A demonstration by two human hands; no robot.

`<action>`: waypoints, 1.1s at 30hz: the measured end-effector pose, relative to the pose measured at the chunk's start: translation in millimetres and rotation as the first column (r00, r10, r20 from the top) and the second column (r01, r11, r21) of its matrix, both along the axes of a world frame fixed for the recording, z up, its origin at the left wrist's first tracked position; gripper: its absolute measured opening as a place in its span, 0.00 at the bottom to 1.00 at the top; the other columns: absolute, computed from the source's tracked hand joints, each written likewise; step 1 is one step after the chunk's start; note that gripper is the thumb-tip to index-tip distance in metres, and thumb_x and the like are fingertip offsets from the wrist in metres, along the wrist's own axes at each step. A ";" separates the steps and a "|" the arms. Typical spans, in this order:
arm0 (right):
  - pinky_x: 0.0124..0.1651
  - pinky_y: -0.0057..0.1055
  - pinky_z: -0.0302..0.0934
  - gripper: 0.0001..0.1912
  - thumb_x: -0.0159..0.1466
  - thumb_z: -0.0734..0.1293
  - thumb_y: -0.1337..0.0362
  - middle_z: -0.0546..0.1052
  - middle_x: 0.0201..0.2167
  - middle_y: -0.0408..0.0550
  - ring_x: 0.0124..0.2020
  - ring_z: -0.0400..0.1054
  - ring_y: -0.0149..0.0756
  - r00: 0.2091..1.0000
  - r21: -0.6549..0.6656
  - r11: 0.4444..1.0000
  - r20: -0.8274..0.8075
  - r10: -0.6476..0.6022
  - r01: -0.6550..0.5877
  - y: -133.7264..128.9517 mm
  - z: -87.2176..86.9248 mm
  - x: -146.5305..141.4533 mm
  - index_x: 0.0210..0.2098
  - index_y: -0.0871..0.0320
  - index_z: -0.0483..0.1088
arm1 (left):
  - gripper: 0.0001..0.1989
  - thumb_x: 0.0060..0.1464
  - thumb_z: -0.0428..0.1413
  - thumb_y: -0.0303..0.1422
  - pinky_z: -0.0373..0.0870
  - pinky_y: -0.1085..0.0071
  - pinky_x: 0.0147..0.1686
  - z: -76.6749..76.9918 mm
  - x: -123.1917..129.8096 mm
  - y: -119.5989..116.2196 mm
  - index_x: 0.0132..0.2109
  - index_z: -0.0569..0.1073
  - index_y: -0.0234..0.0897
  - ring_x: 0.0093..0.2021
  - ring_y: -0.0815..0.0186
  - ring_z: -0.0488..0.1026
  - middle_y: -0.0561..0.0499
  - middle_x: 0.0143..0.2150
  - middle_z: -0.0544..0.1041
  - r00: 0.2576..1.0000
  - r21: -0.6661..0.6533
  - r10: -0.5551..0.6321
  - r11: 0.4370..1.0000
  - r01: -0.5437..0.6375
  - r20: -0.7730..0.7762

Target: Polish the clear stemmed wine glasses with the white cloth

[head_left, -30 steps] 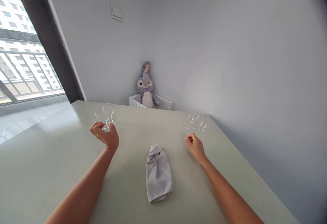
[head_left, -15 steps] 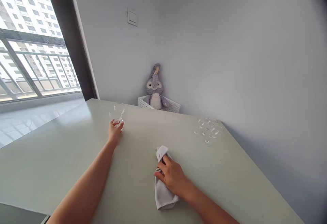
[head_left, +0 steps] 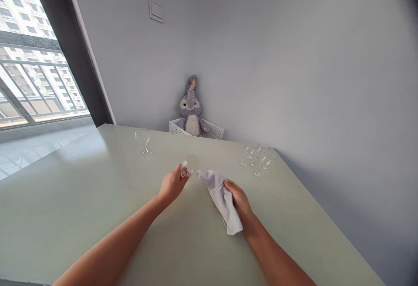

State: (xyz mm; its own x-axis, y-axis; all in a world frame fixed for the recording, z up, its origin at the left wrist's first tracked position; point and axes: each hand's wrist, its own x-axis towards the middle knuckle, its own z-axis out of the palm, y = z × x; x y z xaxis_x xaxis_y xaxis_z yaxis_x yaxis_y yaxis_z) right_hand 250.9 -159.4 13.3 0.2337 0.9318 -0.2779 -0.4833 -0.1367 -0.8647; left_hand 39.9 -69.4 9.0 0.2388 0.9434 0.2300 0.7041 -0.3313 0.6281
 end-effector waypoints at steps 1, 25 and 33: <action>0.27 0.30 0.60 0.13 0.51 0.68 0.58 0.68 0.23 0.42 0.23 0.63 0.31 0.999 -0.032 0.999 -0.028 -0.026 0.025 0.2 1.2 4.0 0.31 0.57 0.64 | 0.07 0.53 0.47 0.35 0.53 0.75 0.25 -0.5 4.7 -6.9 0.39 0.65 0.41 0.25 0.68 0.67 0.55 0.26 0.70 0.996 0.029 -0.042 0.999 0.045 -0.077; 0.27 0.24 0.60 0.17 0.58 0.61 0.63 0.68 0.39 0.46 0.29 0.61 0.29 0.649 0.170 0.820 0.705 0.286 -0.546 -24.2 25.8 -15.7 0.47 0.52 0.67 | 0.08 0.55 0.47 0.28 0.55 0.69 0.31 9.2 11.8 -24.8 0.42 0.65 0.36 0.30 0.64 0.67 0.51 0.26 0.72 0.821 0.320 -0.274 0.823 0.470 -0.501; 0.25 0.27 0.61 0.18 0.55 0.66 0.58 0.71 0.21 0.41 0.21 0.66 0.31 0.765 0.079 0.827 0.439 0.472 -0.556 -16.4 7.8 -15.8 0.43 0.58 0.68 | 0.15 0.57 0.47 0.30 0.54 0.64 0.40 10.9 9.5 -27.7 0.51 0.63 0.39 0.39 0.61 0.66 0.49 0.30 0.74 0.810 0.426 -0.350 0.714 0.556 -0.470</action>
